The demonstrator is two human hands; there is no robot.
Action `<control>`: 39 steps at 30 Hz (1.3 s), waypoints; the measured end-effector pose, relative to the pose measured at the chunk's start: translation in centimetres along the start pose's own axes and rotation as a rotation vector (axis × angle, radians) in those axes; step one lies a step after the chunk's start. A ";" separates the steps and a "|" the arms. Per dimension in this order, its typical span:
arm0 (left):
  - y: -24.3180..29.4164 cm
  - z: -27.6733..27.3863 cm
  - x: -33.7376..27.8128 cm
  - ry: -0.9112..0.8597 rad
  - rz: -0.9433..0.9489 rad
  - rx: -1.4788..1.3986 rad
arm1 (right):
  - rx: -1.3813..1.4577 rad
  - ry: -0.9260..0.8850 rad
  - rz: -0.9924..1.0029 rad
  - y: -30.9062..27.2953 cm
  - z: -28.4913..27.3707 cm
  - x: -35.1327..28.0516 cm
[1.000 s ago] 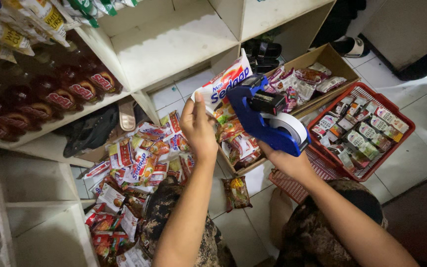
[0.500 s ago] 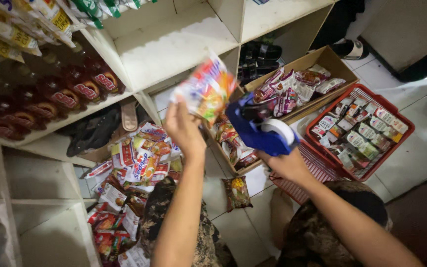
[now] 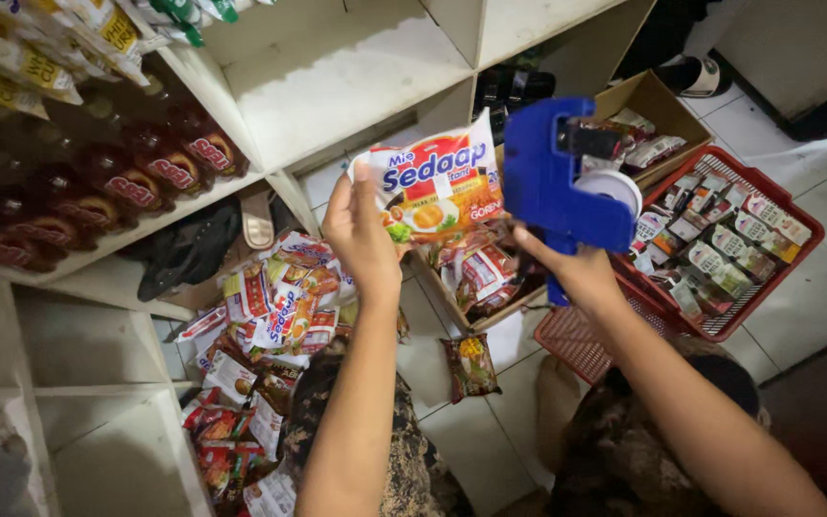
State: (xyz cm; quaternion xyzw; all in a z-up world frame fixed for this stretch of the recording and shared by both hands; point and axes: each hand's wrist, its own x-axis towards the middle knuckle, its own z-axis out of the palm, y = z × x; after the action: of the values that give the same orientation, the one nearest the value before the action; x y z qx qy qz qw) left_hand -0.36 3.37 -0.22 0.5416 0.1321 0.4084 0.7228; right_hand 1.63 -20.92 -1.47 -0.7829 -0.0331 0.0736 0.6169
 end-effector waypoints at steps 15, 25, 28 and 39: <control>-3.1 -0.2 0.4 -0.130 -0.184 0.235 | 0.602 -0.118 0.147 1.1 0.2 3.1; -21.5 -5.1 -2.5 -0.545 -0.388 0.378 | 0.337 0.068 0.345 12.2 0.5 9.0; -28.6 -5.7 -4.5 -0.466 -0.328 0.158 | 0.283 0.086 0.395 15.8 0.8 10.1; -24.2 -7.7 -5.7 -0.261 -0.378 0.542 | 0.383 -0.062 0.311 13.3 -0.2 9.2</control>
State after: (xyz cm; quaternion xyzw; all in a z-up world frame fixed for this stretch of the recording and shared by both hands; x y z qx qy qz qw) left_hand 2.00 2.47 -26.09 0.7273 0.2403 0.1448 0.6264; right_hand 10.25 -22.93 -15.00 -0.6448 0.0834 0.1967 0.7339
